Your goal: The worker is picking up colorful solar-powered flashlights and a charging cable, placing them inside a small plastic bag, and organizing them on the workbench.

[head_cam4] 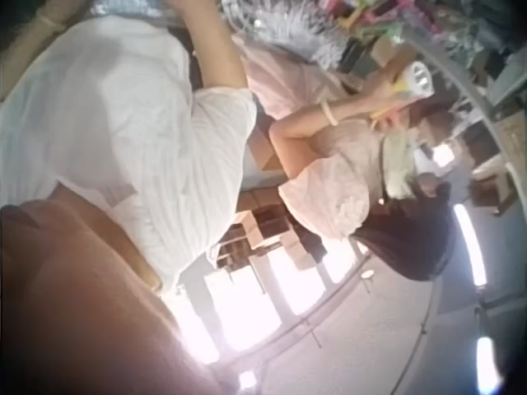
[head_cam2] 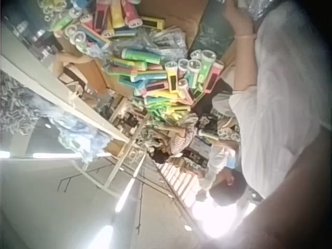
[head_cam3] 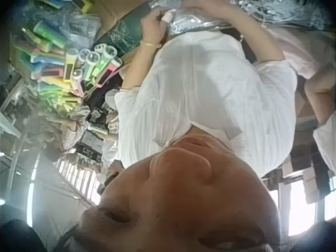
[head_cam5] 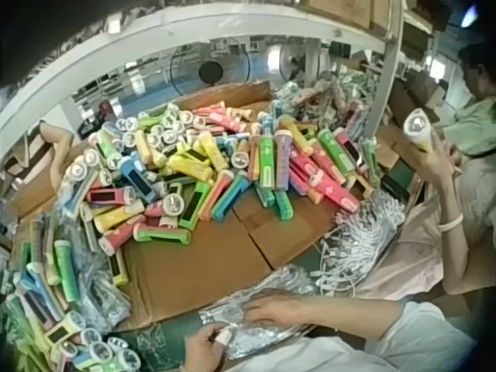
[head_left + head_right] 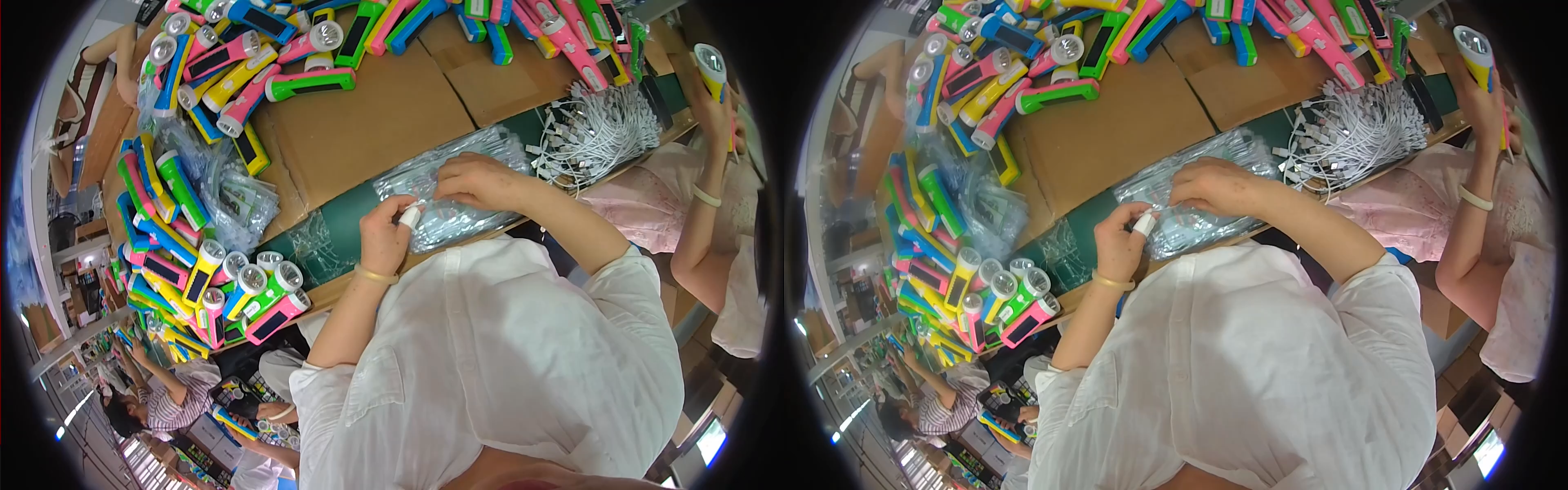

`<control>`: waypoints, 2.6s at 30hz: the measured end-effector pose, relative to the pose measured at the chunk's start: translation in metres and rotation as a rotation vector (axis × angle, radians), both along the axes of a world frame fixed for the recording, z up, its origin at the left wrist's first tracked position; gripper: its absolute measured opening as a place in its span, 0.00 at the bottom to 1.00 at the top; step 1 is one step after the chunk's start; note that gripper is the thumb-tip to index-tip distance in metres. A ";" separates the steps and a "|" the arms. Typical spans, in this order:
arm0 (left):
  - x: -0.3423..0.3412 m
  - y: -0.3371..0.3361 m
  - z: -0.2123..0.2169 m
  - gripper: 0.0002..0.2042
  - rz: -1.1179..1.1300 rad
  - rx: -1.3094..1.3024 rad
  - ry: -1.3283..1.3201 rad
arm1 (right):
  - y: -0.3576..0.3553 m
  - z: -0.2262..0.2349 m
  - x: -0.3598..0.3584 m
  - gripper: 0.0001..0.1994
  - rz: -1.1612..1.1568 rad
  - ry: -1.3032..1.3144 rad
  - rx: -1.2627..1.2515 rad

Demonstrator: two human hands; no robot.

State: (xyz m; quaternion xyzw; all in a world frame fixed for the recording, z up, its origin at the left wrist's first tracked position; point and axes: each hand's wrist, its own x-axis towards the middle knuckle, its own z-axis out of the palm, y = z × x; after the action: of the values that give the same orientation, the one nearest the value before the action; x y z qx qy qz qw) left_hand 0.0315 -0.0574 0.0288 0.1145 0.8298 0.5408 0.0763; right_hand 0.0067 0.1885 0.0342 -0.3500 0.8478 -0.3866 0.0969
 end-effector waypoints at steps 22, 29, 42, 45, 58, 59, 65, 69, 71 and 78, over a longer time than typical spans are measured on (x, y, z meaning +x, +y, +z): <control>-0.009 0.023 0.011 0.14 -0.591 -0.011 0.474 | 0.179 0.025 -0.231 0.43 -1.267 -0.043 0.295; -0.012 0.016 0.000 0.16 -0.508 0.082 0.366 | 0.076 0.041 -0.065 0.28 -0.448 -0.326 -0.601; -0.001 0.001 0.012 0.07 -0.338 0.149 0.364 | 0.036 0.081 0.023 0.22 -0.033 -0.169 0.556; -0.005 0.005 0.018 0.06 -0.401 0.207 0.367 | 0.026 0.074 0.032 0.17 -0.005 -0.071 0.585; -0.016 0.008 0.004 0.10 -0.488 0.031 0.407 | 0.084 0.069 0.056 0.13 -0.645 -0.273 0.870; -0.017 0.009 0.004 0.10 -0.491 0.033 0.405 | 0.089 0.057 0.068 0.13 -0.658 -0.232 0.854; -0.019 0.006 0.006 0.09 -0.461 0.034 0.392 | 0.100 0.069 0.084 0.11 -0.738 -0.168 0.652; -0.013 -0.005 0.003 0.08 -0.415 -0.099 0.435 | 0.088 0.151 0.071 0.07 -0.806 -0.190 0.221; -0.011 -0.002 0.001 0.08 -0.379 -0.080 0.400 | 0.084 0.160 0.071 0.08 -0.799 -0.244 0.027; -0.004 -0.002 0.000 0.07 -0.289 -0.005 0.335 | 0.065 0.112 0.050 0.08 -0.507 -0.576 -0.495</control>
State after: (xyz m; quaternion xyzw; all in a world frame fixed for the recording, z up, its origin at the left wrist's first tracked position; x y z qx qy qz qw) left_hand 0.0280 -0.0599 0.0293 0.3202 0.8071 0.4958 0.0143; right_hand 0.0563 0.2539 0.1462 -0.0221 0.7273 -0.6705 0.1445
